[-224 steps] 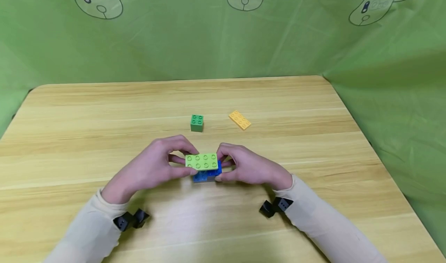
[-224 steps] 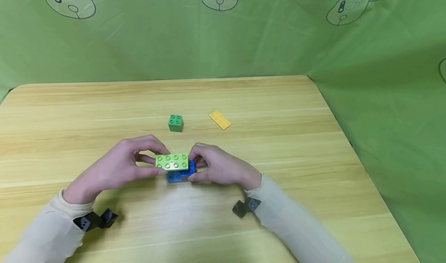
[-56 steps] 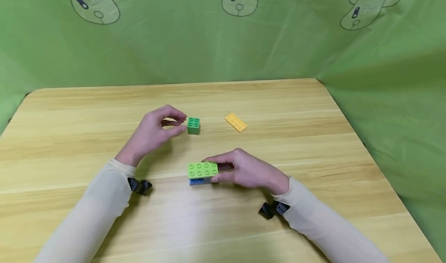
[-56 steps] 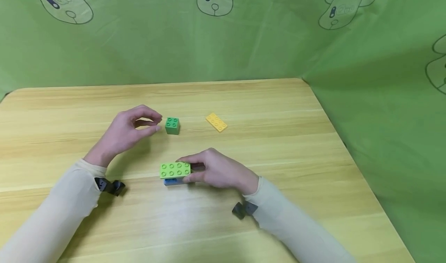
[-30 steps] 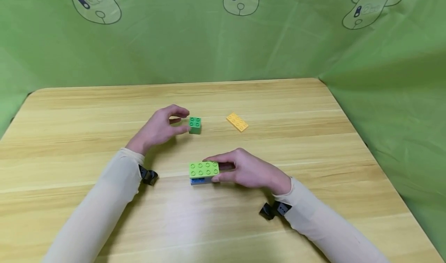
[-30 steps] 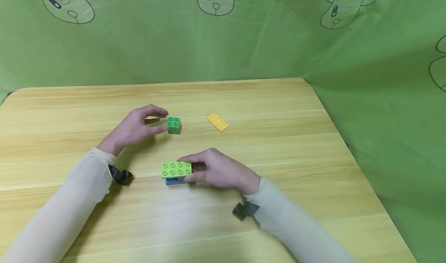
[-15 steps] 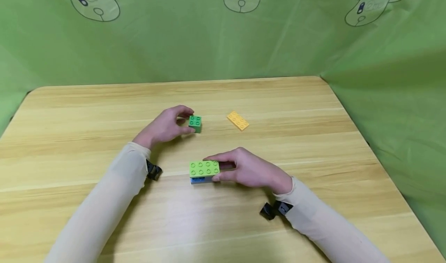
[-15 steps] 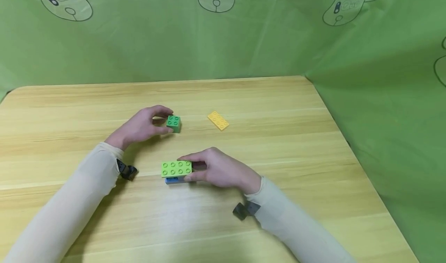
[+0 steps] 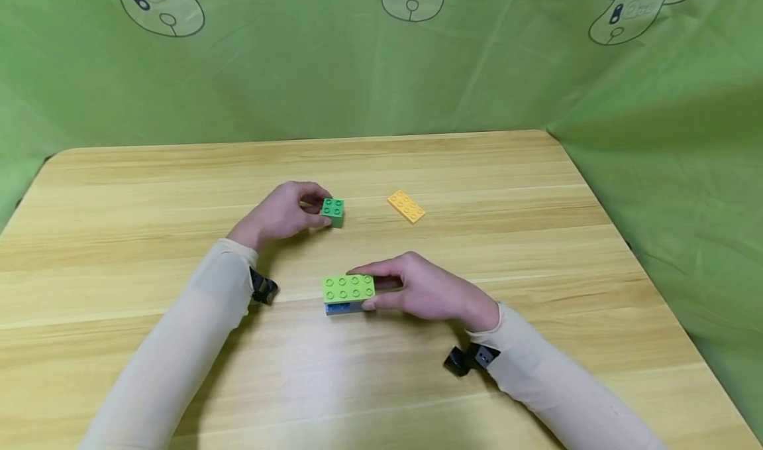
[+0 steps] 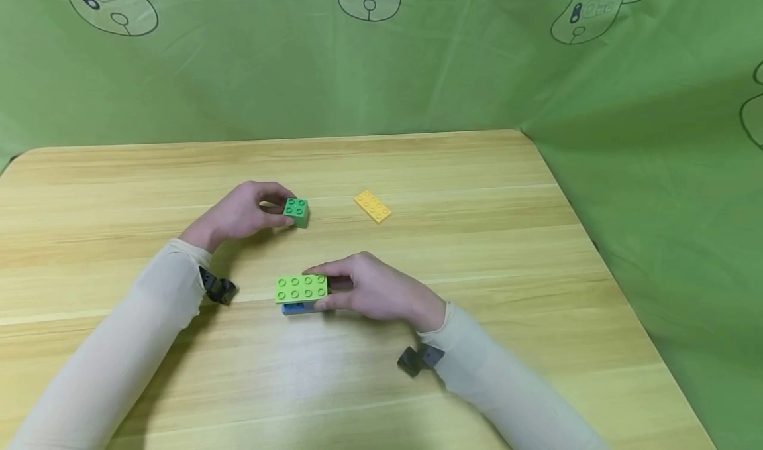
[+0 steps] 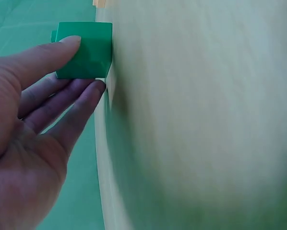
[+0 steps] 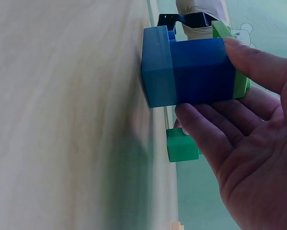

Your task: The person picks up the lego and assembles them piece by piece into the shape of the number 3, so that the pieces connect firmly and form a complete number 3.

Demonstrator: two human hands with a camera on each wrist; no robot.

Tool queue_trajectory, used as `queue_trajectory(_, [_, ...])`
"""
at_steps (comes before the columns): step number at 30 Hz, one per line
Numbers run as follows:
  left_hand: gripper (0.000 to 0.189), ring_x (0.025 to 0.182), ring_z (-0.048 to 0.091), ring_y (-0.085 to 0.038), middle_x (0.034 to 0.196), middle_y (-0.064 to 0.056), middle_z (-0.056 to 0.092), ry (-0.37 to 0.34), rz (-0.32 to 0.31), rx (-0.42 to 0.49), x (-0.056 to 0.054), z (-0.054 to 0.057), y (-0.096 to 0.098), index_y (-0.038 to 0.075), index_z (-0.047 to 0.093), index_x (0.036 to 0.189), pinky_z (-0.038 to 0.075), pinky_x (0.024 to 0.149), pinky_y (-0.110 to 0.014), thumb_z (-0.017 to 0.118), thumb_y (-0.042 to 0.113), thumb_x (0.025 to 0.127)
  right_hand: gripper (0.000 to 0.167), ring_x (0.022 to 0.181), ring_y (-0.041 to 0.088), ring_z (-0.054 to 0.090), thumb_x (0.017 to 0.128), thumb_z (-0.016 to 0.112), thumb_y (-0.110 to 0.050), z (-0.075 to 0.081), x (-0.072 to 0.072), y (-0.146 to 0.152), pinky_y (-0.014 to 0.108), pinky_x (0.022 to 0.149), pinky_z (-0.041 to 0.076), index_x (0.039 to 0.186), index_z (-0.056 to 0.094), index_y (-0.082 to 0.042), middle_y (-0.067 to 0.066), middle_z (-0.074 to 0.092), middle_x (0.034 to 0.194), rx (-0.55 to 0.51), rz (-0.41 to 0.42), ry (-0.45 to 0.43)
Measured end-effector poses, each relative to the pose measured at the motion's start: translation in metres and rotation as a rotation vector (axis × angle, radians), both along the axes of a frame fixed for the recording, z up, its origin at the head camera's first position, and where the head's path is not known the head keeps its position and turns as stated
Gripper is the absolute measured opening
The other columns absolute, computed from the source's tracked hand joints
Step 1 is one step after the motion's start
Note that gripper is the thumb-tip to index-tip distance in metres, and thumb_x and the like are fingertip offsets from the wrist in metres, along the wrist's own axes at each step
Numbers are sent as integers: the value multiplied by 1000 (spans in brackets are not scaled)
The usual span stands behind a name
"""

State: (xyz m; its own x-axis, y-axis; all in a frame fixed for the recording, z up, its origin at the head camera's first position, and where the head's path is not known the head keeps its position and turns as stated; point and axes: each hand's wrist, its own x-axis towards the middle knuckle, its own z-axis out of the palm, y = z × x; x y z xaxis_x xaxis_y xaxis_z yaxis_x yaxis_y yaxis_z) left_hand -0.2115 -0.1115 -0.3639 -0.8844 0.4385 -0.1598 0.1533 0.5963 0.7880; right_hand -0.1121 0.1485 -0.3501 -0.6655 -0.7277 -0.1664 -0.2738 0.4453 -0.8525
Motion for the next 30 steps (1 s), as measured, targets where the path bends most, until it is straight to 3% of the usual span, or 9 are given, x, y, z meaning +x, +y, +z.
queue_trajectory(11, [44,109,57,-24,114,-9,64,-2,27,8,0,1,0,5,63,126,45,97,-39,78,16,86,47,91,7,61,90,74,-21,-1,0,0,32,77,54,135,61,-20,-12,66,117,-3,-5,-8])
queue_trajectory(19, [41,104,58,-23,108,-8,65,42,37,28,7,6,-4,5,65,121,46,92,-39,79,19,85,46,89,8,61,90,74,-23,-2,-1,0,31,72,54,135,61,-20,-12,67,113,-9,1,-6])
queue_trajectory(30, [38,98,59,-21,104,-6,65,43,30,28,18,13,-9,7,66,116,49,84,-36,80,22,84,47,96,7,63,89,75,-19,0,-1,-1,30,82,54,134,62,-18,-11,67,115,-11,-8,-28])
